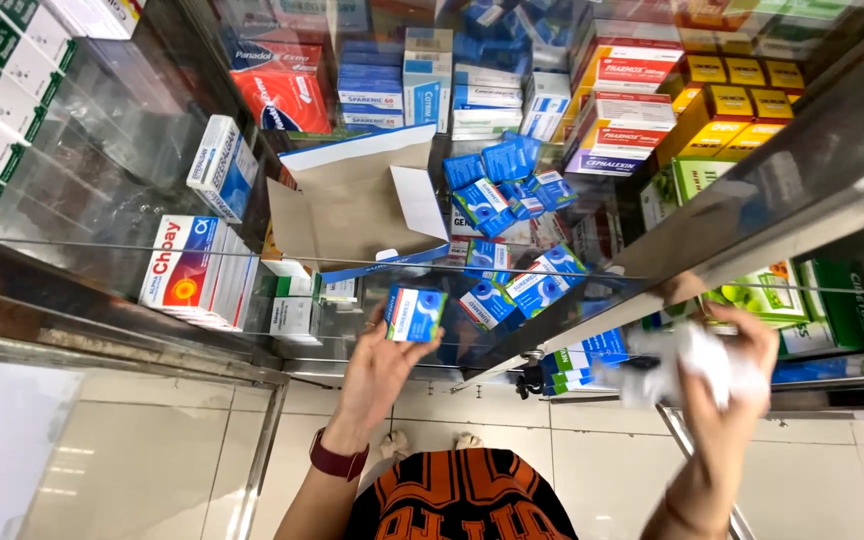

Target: The person cleans the glass shelves of a pharmacy cabinet using a white cloth. They wipe the surface, pick up and move several medicine boxes, and continue wiping the shelves and the boxes themselves.

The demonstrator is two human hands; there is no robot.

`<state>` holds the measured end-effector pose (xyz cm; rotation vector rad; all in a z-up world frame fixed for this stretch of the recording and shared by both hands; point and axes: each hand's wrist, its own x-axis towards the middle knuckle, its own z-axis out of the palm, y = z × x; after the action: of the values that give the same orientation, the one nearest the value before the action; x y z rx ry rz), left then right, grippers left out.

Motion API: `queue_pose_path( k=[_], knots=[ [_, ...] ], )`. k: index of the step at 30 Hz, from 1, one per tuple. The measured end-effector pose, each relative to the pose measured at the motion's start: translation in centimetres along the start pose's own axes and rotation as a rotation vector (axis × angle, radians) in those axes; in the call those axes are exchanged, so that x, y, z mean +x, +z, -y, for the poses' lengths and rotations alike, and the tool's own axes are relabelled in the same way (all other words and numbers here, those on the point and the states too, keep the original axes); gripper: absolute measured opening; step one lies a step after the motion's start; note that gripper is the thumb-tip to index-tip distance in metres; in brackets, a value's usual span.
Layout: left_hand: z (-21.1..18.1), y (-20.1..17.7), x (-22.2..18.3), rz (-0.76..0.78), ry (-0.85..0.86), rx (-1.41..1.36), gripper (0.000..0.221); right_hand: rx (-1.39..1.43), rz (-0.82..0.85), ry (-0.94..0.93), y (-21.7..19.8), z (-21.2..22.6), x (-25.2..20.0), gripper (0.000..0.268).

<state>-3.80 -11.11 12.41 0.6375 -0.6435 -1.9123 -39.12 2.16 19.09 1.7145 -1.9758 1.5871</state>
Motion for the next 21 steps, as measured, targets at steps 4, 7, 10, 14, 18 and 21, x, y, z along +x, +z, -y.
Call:
queue_pose_path(
  k=[4,7,10,14,18,21],
  knots=[
    [-0.5,1.9,-2.3,0.266,-0.129,-0.219,0.062,0.581,0.243,0.465,0.5,2.7,-8.2,0.031],
    [0.1,3.0,-3.9,0.320,-0.128,-0.173,0.060,0.501,0.497,0.058,5.0,6.4,-9.1,0.024],
    [2.4,1.6,-5.6,0.214,-0.123,-0.050,0.058,0.167,0.394,-0.506,11.3,11.3,-7.8,0.030],
    [2.2,-0.7,-6.4,-0.005,-0.159,-0.158,0.053,0.072,0.401,-0.572,15.8,12.6,-8.1,0.043],
    [1.2,-1.5,-6.9,-0.044,-0.104,0.089,0.052,0.103,0.464,-0.484,16.7,9.8,-8.3,0.047],
    [1.5,-3.0,-7.5,0.024,-0.092,0.274,0.053,0.269,0.366,-0.298,16.4,10.2,-6.4,0.052]
  ],
)
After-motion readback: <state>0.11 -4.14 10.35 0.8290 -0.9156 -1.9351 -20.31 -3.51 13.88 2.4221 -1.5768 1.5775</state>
